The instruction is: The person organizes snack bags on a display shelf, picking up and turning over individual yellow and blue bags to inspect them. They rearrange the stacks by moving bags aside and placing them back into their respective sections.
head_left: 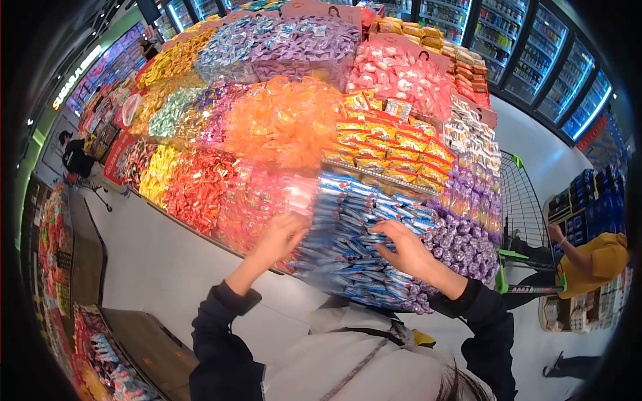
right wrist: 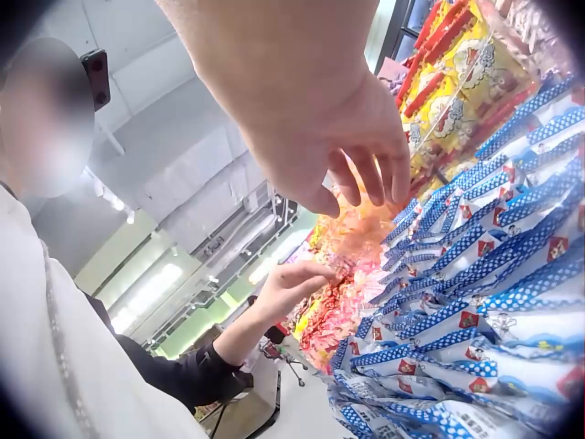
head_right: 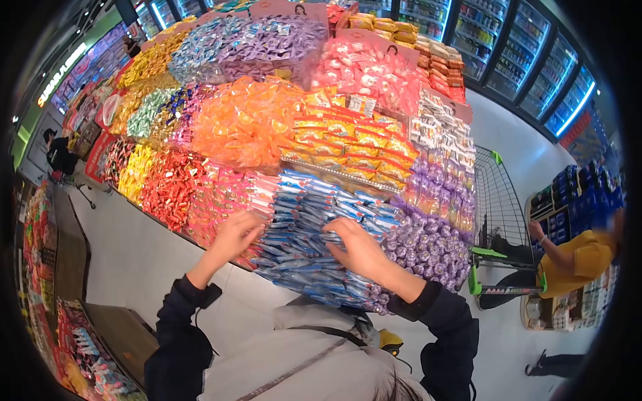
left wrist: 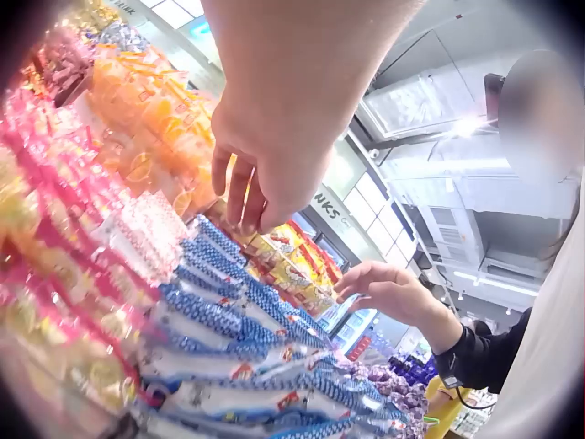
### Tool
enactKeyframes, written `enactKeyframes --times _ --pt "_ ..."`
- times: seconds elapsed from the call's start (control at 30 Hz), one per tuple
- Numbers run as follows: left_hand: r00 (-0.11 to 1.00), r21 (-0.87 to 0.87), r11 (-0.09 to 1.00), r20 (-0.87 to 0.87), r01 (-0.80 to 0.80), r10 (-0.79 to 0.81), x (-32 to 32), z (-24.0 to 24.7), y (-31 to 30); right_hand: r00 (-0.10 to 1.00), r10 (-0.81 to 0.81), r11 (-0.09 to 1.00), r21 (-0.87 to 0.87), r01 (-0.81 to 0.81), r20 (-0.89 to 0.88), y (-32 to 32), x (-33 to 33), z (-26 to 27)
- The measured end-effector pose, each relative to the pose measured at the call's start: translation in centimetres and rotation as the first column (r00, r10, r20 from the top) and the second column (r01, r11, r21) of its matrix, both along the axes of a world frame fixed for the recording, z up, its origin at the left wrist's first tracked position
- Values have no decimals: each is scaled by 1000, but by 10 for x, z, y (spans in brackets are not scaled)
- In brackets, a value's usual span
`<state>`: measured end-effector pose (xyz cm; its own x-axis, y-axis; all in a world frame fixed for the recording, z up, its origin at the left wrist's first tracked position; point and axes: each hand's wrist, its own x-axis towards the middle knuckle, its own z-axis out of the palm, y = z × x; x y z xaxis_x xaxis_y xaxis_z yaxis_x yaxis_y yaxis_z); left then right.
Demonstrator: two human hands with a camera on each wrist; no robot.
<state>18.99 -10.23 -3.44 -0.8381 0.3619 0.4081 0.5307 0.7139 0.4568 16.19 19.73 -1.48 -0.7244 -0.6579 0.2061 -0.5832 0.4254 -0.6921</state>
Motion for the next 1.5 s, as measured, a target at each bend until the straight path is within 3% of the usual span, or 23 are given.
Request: enactKeyframes --times 0.13,0.33,0.4,0.6,0.7,0.83,0.97,1.0,1.1,1.2,1.3,1.4,1.5 --pt "982 -95 995 -191 -31 12 -51 56 15 998 -14 997 -73 18 59 21 -10 15" --pt "945 -139 978 -311 -153 104 -169 119 46 999 -34 982 -187 37 14 37 -47 38" --pt "967 -259 945 -208 -201 149 -208 123 51 1000 -17 978 -209 20 16 36 -58 45" --pt "940 -366 877 18 -311 341 -260 120 71 999 9 976 -216 -1 35 33 -89 44" --pt "949 -458 857 83 -234 303 -300 107 75 1000 13 980 -197 -19 -28 36 -104 43" --pt "933 -448 851 92 -273 348 -316 100 84 993 -18 961 -271 48 113 39 -119 47" --pt "889 -488 844 254 -222 380 -300 118 97 988 -29 960 -272 69 149 47 -133 45" --pt "918 -514 834 201 -199 343 -329 93 91 989 -27 961 -269 65 142 48 -135 44" --pt "902 -546 811 210 -213 378 -341 84 89 983 -33 955 -283 85 181 49 -136 46" --pt "799 -563 811 410 -159 440 -348 89 91 984 -4 945 -321 62 178 47 -140 40" --pt "788 -511 851 474 -118 394 -358 80 86 984 9 947 -319 48 177 43 -139 43" --pt "944 -406 914 293 -22 153 -364 66 80 989 17 957 -287 26 148 39 -138 45" --pt "936 -190 982 346 4 63 -356 68 87 987 29 949 -313 22 158 36 -136 44"
